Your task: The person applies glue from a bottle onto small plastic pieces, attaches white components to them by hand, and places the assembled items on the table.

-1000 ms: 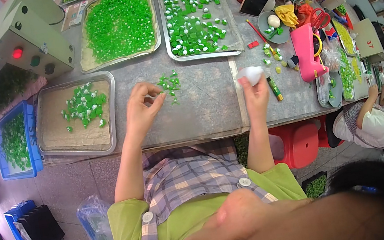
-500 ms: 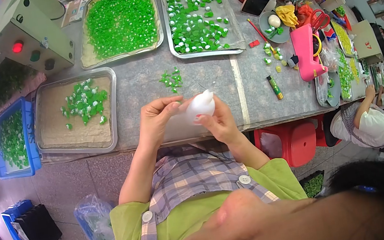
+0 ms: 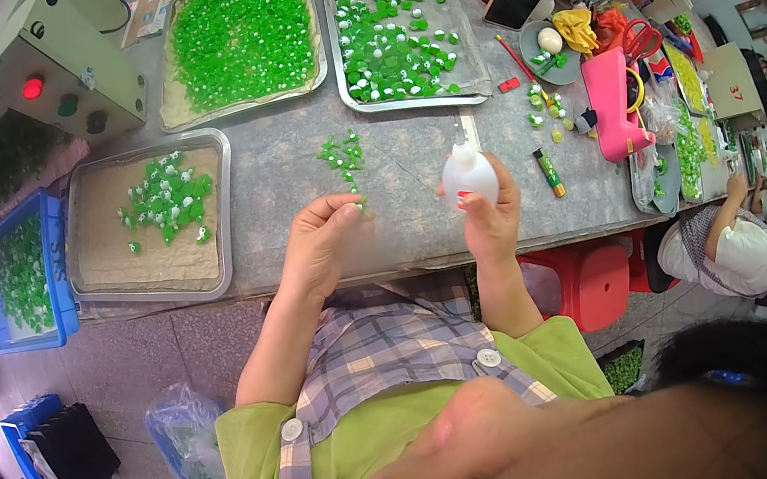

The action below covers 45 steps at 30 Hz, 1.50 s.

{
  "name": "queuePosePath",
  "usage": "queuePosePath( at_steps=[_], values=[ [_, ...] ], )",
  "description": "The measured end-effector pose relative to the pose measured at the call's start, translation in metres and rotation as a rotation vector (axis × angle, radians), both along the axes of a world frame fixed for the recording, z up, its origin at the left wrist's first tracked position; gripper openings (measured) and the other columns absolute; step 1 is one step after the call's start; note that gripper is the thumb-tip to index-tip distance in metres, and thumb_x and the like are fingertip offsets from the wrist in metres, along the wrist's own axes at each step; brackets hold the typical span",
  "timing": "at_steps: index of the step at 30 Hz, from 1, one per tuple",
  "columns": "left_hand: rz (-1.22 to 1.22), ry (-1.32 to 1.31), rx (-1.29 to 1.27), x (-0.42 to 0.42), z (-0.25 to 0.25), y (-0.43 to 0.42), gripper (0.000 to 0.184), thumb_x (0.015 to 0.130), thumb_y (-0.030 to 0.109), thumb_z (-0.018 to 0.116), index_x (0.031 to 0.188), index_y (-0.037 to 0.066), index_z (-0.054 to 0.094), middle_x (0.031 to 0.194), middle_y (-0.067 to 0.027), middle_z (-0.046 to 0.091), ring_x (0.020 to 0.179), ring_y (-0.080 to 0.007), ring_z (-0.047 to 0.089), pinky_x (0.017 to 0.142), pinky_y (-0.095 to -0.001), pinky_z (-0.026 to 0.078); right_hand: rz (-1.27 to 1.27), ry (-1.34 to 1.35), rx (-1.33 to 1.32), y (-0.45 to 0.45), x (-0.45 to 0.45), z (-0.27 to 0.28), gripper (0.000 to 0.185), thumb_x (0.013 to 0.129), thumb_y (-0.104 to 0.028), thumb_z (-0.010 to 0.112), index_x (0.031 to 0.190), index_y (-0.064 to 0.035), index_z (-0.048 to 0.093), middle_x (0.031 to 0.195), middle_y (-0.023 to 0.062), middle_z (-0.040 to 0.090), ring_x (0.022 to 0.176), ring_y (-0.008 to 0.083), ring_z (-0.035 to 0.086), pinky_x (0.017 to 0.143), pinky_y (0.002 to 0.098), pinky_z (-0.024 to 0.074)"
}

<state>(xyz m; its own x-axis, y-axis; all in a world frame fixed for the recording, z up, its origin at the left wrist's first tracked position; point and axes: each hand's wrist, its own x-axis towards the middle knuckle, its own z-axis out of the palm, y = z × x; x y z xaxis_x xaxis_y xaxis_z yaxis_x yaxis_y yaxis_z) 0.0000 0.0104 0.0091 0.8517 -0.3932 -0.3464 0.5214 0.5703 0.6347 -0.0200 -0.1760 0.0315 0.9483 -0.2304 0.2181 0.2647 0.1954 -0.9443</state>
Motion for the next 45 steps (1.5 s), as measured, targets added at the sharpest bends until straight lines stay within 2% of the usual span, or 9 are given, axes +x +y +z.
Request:
queuePosePath(
  at_steps=[4, 6, 9, 13, 15, 22, 45],
  values=[
    [0.02, 0.004, -0.038, -0.001, 0.002, -0.002, 0.012, 0.077, 0.011, 0.054, 0.085, 0.003, 0.054, 0.073, -0.007, 0.056, 0.063, -0.0117, 0.055, 0.058, -0.0227, 0.047, -0.11, -0.011, 0.003, -0.007, -0.004, 0.007, 0.051, 0.062, -0.037, 0.069, 0.089, 0.0, 0.046, 0.077, 0.0054, 0.05, 0.064, 0.0139, 0.05, 0.061, 0.0257, 0.0412],
    [0.014, 0.009, -0.06, -0.001, 0.002, -0.002, 0.012, 0.077, 0.012, 0.055, 0.085, 0.003, 0.053, 0.073, -0.0068, 0.056, 0.063, -0.0114, 0.054, 0.058, -0.0223, 0.047, -0.209, -0.135, 0.0, -0.004, -0.003, 0.015, 0.038, 0.061, -0.027, 0.072, 0.079, -0.003, 0.048, 0.075, 0.0002, 0.048, 0.059, 0.0036, 0.039, 0.052, 0.0157, 0.0313],
    [-0.001, 0.002, -0.093, -0.001, 0.002, -0.002, 0.011, 0.077, 0.013, 0.055, 0.084, 0.005, 0.053, 0.073, -0.0062, 0.055, 0.063, -0.011, 0.054, 0.057, -0.0222, 0.047, -0.264, -0.188, -0.057, 0.001, -0.003, 0.021, 0.04, 0.061, -0.029, 0.072, 0.079, -0.0028, 0.048, 0.074, 0.0003, 0.048, 0.057, 0.003, 0.036, 0.049, 0.0161, 0.0284],
    [0.005, 0.0, -0.11, -0.001, 0.001, -0.003, 0.01, 0.077, 0.014, 0.055, 0.082, 0.005, 0.052, 0.072, -0.0056, 0.054, 0.062, -0.0103, 0.053, 0.056, -0.0219, 0.047, -0.183, -0.259, -0.051, -0.002, -0.005, 0.015, 0.042, 0.061, -0.031, 0.071, 0.079, -0.0022, 0.048, 0.071, 0.0012, 0.048, 0.055, 0.0041, 0.037, 0.048, 0.0171, 0.0288],
    [0.002, 0.005, -0.123, -0.002, 0.0, -0.003, 0.011, 0.077, 0.014, 0.055, 0.082, 0.006, 0.052, 0.071, -0.0054, 0.054, 0.062, -0.0102, 0.053, 0.056, -0.0216, 0.047, -0.199, -0.355, -0.221, 0.001, -0.006, 0.013, 0.041, 0.062, -0.032, 0.07, 0.078, -0.0022, 0.048, 0.067, 0.0023, 0.048, 0.053, 0.0059, 0.038, 0.045, 0.018, 0.0286],
    [-0.001, -0.007, -0.131, -0.002, 0.0, -0.003, 0.011, 0.078, 0.015, 0.054, 0.082, 0.005, 0.051, 0.071, -0.0055, 0.053, 0.062, -0.0101, 0.052, 0.056, -0.0213, 0.047, -0.186, -0.257, -0.423, 0.003, -0.01, 0.018, 0.036, 0.063, -0.029, 0.069, 0.076, -0.0024, 0.048, 0.061, 0.0047, 0.049, 0.049, 0.0117, 0.046, 0.043, 0.0217, 0.0347],
    [-0.004, -0.004, -0.136, -0.003, 0.0, -0.002, 0.011, 0.078, 0.015, 0.054, 0.081, 0.005, 0.051, 0.07, -0.0054, 0.053, 0.061, -0.0101, 0.052, 0.055, -0.0212, 0.046, -0.162, -0.215, -0.51, 0.004, -0.009, 0.017, 0.034, 0.064, -0.027, 0.068, 0.075, -0.002, 0.048, 0.059, 0.0052, 0.049, 0.049, 0.0138, 0.047, 0.044, 0.0234, 0.0356]
  ],
)
